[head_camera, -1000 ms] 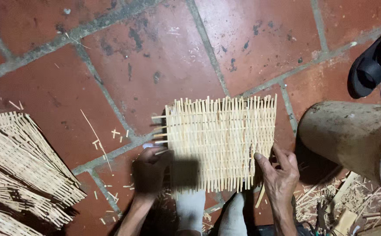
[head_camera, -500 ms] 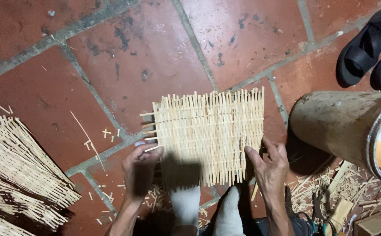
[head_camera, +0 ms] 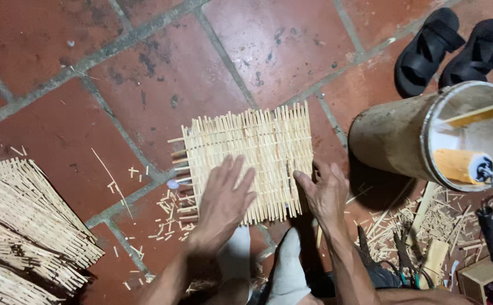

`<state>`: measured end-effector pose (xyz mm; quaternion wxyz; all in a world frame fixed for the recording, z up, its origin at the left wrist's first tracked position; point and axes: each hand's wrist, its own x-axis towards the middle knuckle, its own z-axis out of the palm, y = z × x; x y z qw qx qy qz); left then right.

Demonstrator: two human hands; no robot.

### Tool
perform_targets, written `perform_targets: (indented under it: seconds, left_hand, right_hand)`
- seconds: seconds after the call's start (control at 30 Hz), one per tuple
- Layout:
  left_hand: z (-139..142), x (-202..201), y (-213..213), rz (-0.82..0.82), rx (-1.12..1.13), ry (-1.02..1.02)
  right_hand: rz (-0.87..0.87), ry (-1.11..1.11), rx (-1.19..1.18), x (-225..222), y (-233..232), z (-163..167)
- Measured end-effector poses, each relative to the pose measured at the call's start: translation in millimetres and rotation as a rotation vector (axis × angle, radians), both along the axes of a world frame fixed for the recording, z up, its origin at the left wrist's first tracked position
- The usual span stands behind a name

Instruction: The person applies white glue to a cardboard sheet using a paint roller, then places a woven bamboo mat on the glued surface and presses it down. They continue to adjust and press the mat to ensure adhesion.

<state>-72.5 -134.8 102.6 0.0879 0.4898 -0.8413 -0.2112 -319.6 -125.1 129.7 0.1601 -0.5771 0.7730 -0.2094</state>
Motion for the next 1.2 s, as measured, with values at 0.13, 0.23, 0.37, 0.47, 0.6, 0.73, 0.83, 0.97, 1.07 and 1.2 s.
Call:
perform_targets:
  seconds: [0.13,0.23,0.37,0.47,0.6,0.73,0.83,0.97,1.07,1.2]
  left_hand:
    - [9,-36,-10,-0.042,-0.013,0.111]
    - [11,-43,-20,-0.044,-0.051,0.143]
    - [9,-42,-18,-0.082,-0.091,0.096]
    - [3,-42,-22,-0.085,-0.156,0.089]
    - [1,-42,-24,-0.079,-0.187,0.1]
    - [4,-43,-23,-0.072,-0.193,0.104]
    - [4,-44,-21,-0.072,-0.209,0.083]
    - [0,-42,-18,-0.068,-0.209,0.075]
    - [-3,-42,-17,-0.065,-0.212,0.088]
    - [-2,-44,-18,-0.068,-0.18,0.077]
  right_hand:
    - [0.075,0.09,-0.007,-5,2,0]
    - [0.097,0.141,-0.011,-6,1,0]
    - [0.115,0.192,0.106,-8,-4,6]
    - [0.155,0.264,0.197,-11,-18,16]
    - [0.29,0.265,-0.128,-14,-50,34]
    - [0.602,0.013,-0.126,-1,-107,33]
    - [0.674,0.076,0.063,7,-137,28]
    - [0.835,0.212,0.151,14,-150,19]
    - [0.896,0.277,-0.027,12,-149,14]
    - [0.868,0.317,-0.014,14,-141,8]
